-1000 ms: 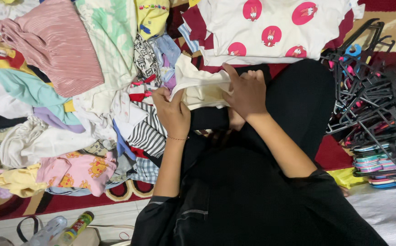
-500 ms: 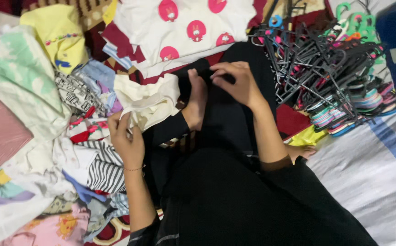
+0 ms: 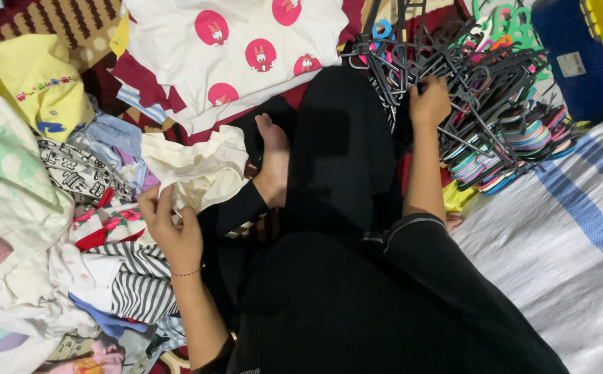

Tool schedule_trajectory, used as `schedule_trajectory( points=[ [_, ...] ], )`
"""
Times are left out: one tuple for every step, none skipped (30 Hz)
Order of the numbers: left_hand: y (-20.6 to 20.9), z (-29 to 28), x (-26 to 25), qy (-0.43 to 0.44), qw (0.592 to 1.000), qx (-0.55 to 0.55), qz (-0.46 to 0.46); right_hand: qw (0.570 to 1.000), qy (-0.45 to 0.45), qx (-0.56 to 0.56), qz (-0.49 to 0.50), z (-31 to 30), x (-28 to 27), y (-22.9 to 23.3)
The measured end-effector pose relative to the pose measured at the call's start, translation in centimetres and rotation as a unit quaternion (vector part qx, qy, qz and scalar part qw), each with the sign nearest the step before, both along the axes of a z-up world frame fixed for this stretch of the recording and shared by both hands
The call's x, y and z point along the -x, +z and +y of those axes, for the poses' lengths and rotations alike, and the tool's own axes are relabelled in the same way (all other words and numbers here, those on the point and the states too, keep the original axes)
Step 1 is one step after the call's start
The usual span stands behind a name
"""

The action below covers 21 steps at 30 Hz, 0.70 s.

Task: The person picks up clothing items from a pile on the floor, unfolds them, and slides them onto plastic hangers.

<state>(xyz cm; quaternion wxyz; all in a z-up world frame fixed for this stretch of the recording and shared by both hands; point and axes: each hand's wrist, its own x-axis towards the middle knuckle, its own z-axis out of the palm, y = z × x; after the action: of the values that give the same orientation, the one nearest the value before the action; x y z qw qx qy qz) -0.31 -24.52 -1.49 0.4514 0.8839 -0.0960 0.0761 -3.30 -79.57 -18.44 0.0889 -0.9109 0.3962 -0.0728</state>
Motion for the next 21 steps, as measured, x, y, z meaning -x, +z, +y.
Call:
schedule_trajectory(
  points=[
    [0.1, -0.1, 0.2, 0.014, 0.999, 0.006, 0.035, 0.999, -0.027, 0.034, -0.019, -0.2, 0.1, -0.6],
    [0.2, 0.0, 0.2, 0.029, 0.997, 0.012, 0.068, 0.995, -0.055, 0.067, -0.039, -0.3, 0.1, -1.2],
    [-0.1, 0.2, 0.1, 0.034, 0.997, 0.011, 0.066, 0.996, -0.049, 0.065, -0.040, 0.2, -0.1, -0.5],
    [-0.3, 0.5, 0.1, 0.022, 0.999, 0.006, 0.047, 0.985, -0.073, 0.089, -0.126, 1.0, 0.2, 0.1],
    [-0.6, 0.9, 0.2, 0.010, 1.000, 0.002, 0.028, 0.966, -0.096, 0.112, -0.212, 1.7, 0.5, 0.8],
    [-0.4, 0.9, 0.1, 0.015, 1.000, 0.000, 0.027, 0.967, -0.092, 0.109, -0.213, 2.4, 0.8, 1.4],
    [-0.2, 1.0, 0.1, 0.018, 1.000, -0.004, 0.025, 0.949, -0.087, 0.125, -0.277, 3.1, 1.1, 2.1],
    [0.0, 1.2, 0.0, 0.021, 1.000, -0.008, 0.022, 0.926, -0.083, 0.140, -0.342, 3.9, 1.3, 2.8],
    [0.1, 1.4, 0.0, 0.025, 0.999, -0.010, 0.021, 0.926, -0.080, 0.137, -0.343, 4.4, 1.4, 3.1],
    [0.1, 1.5, 0.0, 0.031, 0.999, -0.005, 0.031, 0.921, -0.080, 0.119, -0.363, 5.0, 1.6, 3.4],
    [0.1, 1.6, 0.0, 0.038, 0.998, 0.000, 0.041, 0.915, -0.079, 0.101, -0.383, 5.5, 1.8, 3.7],
    [0.4, 1.7, 0.0, 0.040, 0.998, -0.001, 0.042, 0.915, -0.077, 0.100, -0.382, 5.2, 1.9, 4.4],
    [0.6, 1.9, 0.0, 0.033, 0.999, 0.001, 0.031, 0.906, -0.079, 0.088, -0.406, 5.0, 1.9, 5.2],
    [0.8, 2.0, -0.1, 0.025, 1.000, 0.005, 0.017, 0.896, -0.080, 0.077, -0.431, 4.7, 1.8, 6.0],
    [0.7, 2.3, 0.0, 0.027, 0.999, 0.006, 0.016, 0.895, -0.077, 0.078, -0.432, 3.8, 2.2, 5.9],
    [0.6, 2.5, 0.1, 0.031, 0.999, 0.007, 0.015, 0.891, -0.070, 0.070, -0.442, 2.7, 2.4, 6.0],
    [0.5, 2.7, 0.2, 0.035, 0.999, 0.009, 0.015, 0.887, -0.061, 0.062, -0.453, 1.6, 2.7, 6.1],
    [0.1, 3.0, 0.3, 0.038, 0.999, 0.012, 0.014, 0.887, -0.058, 0.064, -0.453, 1.2, 3.2, 7.0],
    [-0.3, 3.3, 0.4, 0.045, 0.999, 0.011, 0.014, 0.940, -0.039, 0.123, -0.317, 0.8, 3.7, 7.9],
    [-0.7, 3.7, 0.7, 0.053, 0.998, 0.010, 0.015, 0.968, -0.019, 0.181, -0.172, 0.6, 4.4, 8.7],
    [-0.7, 3.7, 0.6, 0.055, 0.998, 0.012, 0.016, 0.968, -0.016, 0.182, -0.171, 0.1, 4.6, 9.2]
  ],
)
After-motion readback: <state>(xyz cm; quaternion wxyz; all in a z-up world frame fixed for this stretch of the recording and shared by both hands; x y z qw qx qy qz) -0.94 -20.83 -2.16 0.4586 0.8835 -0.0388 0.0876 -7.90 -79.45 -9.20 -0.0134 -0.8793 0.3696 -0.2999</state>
